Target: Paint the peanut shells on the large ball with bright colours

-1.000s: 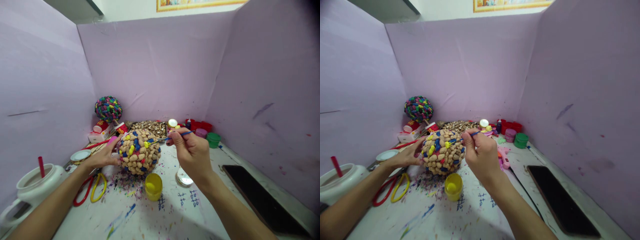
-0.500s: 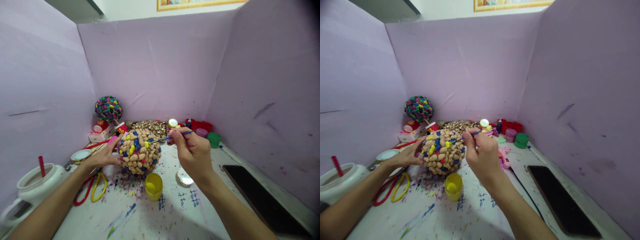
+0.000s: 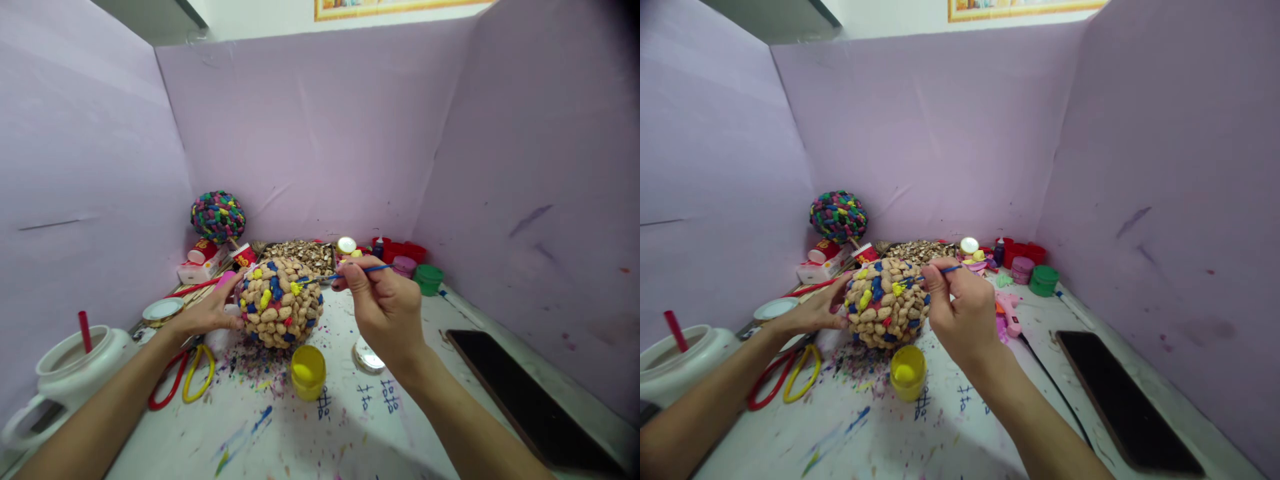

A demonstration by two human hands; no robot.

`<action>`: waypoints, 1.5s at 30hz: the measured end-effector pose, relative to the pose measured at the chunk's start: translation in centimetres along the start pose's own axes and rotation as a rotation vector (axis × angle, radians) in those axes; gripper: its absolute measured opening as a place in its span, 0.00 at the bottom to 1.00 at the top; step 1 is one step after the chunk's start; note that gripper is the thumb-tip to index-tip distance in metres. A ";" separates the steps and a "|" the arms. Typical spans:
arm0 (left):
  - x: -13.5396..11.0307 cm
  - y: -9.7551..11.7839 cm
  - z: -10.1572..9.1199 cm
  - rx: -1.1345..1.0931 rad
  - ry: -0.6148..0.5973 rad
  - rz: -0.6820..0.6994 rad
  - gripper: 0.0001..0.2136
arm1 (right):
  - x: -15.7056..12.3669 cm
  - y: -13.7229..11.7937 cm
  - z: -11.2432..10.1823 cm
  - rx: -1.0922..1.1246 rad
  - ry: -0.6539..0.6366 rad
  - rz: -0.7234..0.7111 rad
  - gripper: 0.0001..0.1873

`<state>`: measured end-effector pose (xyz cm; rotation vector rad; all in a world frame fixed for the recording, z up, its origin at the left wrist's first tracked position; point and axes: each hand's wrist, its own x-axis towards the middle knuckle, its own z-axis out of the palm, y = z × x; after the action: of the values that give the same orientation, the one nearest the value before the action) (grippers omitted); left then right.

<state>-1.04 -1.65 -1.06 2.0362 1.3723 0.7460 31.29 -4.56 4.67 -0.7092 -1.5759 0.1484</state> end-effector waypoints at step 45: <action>0.1 0.0 0.0 -0.041 -0.024 0.007 0.53 | -1.1 3.5 1.6 -0.199 -0.725 0.530 0.49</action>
<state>-1.05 -1.59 -1.02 2.0134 1.3266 0.7448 30.95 -1.81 1.68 -1.3224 -2.0636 0.7106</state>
